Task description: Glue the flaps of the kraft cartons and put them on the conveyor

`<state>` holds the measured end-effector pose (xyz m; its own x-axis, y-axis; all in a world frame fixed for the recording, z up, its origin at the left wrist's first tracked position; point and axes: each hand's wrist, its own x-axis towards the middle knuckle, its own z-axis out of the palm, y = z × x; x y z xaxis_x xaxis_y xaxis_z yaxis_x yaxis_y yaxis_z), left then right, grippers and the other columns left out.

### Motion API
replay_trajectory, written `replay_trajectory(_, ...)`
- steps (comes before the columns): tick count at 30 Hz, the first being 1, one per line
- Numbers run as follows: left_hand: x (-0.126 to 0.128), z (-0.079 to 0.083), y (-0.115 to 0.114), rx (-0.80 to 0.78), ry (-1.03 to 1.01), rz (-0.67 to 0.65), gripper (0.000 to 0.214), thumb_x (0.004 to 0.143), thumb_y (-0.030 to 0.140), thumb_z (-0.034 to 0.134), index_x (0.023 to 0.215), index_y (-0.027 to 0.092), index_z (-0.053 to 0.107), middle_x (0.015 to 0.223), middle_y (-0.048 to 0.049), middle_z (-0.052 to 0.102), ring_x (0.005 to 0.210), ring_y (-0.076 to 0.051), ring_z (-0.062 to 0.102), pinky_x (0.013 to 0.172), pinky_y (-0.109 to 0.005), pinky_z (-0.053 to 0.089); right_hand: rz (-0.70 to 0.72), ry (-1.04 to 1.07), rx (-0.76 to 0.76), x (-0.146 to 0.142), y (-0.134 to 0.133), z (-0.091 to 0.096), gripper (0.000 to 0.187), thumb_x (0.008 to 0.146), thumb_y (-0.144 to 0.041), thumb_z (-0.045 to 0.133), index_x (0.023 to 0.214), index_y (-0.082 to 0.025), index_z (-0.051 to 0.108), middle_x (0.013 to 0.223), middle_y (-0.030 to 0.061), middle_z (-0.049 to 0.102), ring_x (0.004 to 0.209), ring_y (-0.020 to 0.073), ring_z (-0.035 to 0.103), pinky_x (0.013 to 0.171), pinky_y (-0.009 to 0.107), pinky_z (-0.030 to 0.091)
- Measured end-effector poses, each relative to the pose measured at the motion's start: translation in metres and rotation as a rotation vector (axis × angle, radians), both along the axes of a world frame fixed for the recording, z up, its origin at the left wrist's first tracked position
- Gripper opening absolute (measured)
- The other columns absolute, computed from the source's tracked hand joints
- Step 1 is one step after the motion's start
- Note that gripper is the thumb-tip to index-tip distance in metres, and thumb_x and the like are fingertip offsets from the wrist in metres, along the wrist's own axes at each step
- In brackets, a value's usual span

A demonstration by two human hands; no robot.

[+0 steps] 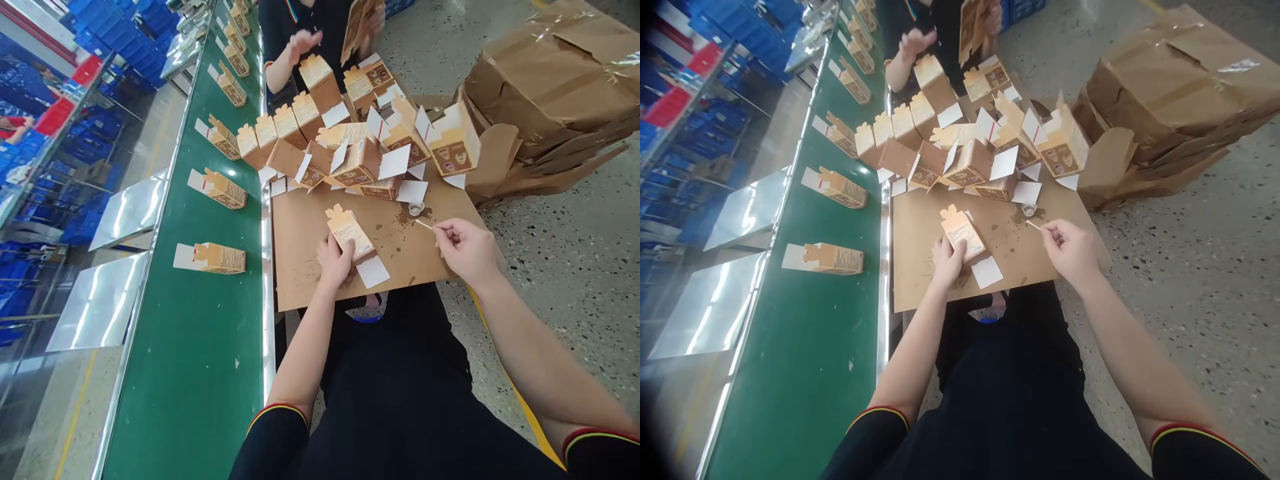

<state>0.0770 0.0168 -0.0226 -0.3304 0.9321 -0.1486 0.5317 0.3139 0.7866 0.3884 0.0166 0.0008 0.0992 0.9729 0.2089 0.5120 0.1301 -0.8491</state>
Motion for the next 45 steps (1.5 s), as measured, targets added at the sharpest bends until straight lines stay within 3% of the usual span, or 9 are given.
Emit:
replay_trajectory(3, 0.005, -0.006, -0.024, 0.144, -0.159, -0.029, 0.055, 0.098, 0.057, 0.077, 0.143, 0.03, 0.062, 0.153, -0.0178, 0.063, 0.154, -0.043, 0.055, 0.134, -0.069, 0.039, 0.002, 0.088, 0.002, -0.001, -0.018, -0.003, 0.035, 0.106, -0.057, 0.072, 0.091, -0.026, 0.077, 0.068, 0.002, 0.069, 0.054, 0.0177, 0.062, 0.056, 0.035, 0.053)
replay_trajectory(7, -0.009, -0.007, -0.063, 0.317, -0.571, -0.005, 0.082, 0.092, 0.069, 0.087, 0.153, 0.036, 0.044, 0.162, -0.0135, 0.06, 0.151, -0.034, 0.063, 0.126, -0.054, 0.055, 0.016, 0.17, -0.023, -0.006, -0.042, -0.005, 0.035, 0.107, -0.057, 0.074, 0.096, -0.025, 0.079, 0.069, 0.0011, 0.069, 0.051, 0.0148, 0.06, 0.052, 0.03, 0.053)
replay_trajectory(12, -0.033, 0.004, -0.066, 0.379, -0.679, 0.208, 0.114, 0.077, 0.065, 0.103, 0.165, 0.044, 0.034, 0.168, -0.0128, 0.063, 0.153, -0.032, 0.067, 0.122, -0.053, 0.061, 0.084, 0.254, -0.029, -0.037, -0.068, -0.002, 0.037, 0.11, -0.057, 0.07, 0.099, -0.023, 0.08, 0.068, 0.0012, 0.069, 0.05, 0.0142, 0.059, 0.052, 0.029, 0.053)
replay_trajectory(17, -0.044, 0.002, -0.053, 0.247, -0.698, 0.206, 0.09, 0.071, 0.068, 0.106, 0.138, 0.025, 0.065, 0.154, -0.0208, 0.073, 0.145, -0.037, 0.074, 0.12, -0.052, 0.064, 0.238, 0.075, 0.001, -0.079, -0.08, -0.017, 0.033, 0.115, -0.046, 0.06, 0.097, -0.026, 0.079, 0.073, 0.0034, 0.074, 0.063, 0.0182, 0.068, 0.065, 0.031, 0.059)
replay_trajectory(22, -0.038, -0.002, -0.054, 0.275, -0.663, 0.218, 0.083, 0.072, 0.064, 0.107, 0.133, 0.026, 0.066, 0.155, -0.0193, 0.073, 0.145, -0.036, 0.074, 0.119, -0.052, 0.065, 0.452, -0.052, 0.068, -0.102, -0.078, -0.042, 0.031, 0.117, -0.033, 0.051, 0.1, -0.026, 0.077, 0.083, 0.006, 0.078, 0.074, 0.0217, 0.073, 0.076, 0.033, 0.059)
replay_trajectory(26, -0.035, 0.002, -0.058, 0.274, -0.652, 0.237, 0.08, 0.074, 0.065, 0.105, 0.132, 0.026, 0.065, 0.155, -0.0194, 0.072, 0.144, -0.037, 0.075, 0.119, -0.054, 0.065, 0.564, -0.158, 0.072, -0.103, -0.072, -0.049, 0.032, 0.117, -0.028, 0.049, 0.097, -0.024, 0.074, 0.083, 0.0063, 0.076, 0.074, 0.0218, 0.071, 0.074, 0.033, 0.057)
replay_trajectory(35, -0.012, -0.006, -0.076, 0.4, -0.344, 0.071, 0.098, 0.08, 0.063, 0.1, 0.152, 0.032, 0.042, 0.154, -0.016, 0.064, 0.137, -0.031, 0.076, 0.116, -0.05, 0.065, 0.204, 0.038, 0.008, -0.076, -0.069, -0.034, 0.027, 0.112, -0.038, 0.061, 0.095, -0.024, 0.076, 0.075, 0.0029, 0.073, 0.064, 0.0181, 0.066, 0.069, 0.03, 0.057)
replay_trajectory(41, 0.0, -0.017, -0.088, 0.474, -0.125, 0.07, 0.092, 0.083, 0.056, 0.097, 0.148, 0.03, 0.038, 0.145, -0.0153, 0.064, 0.142, -0.033, 0.071, 0.125, -0.052, 0.057, 0.133, 0.11, -0.02, -0.066, -0.078, -0.025, 0.031, 0.111, -0.044, 0.061, 0.093, -0.025, 0.077, 0.068, 0.0012, 0.068, 0.058, 0.0165, 0.059, 0.062, 0.031, 0.054)
replay_trajectory(45, 0.001, -0.019, -0.091, 0.422, -0.049, 0.105, 0.091, 0.083, 0.055, 0.096, 0.149, 0.028, 0.04, 0.143, -0.0171, 0.065, 0.143, -0.035, 0.07, 0.124, -0.051, 0.056, 0.113, 0.131, -0.044, -0.063, -0.084, -0.024, 0.033, 0.111, -0.047, 0.061, 0.093, -0.025, 0.077, 0.068, 0.0013, 0.068, 0.057, 0.0165, 0.061, 0.062, 0.031, 0.054)
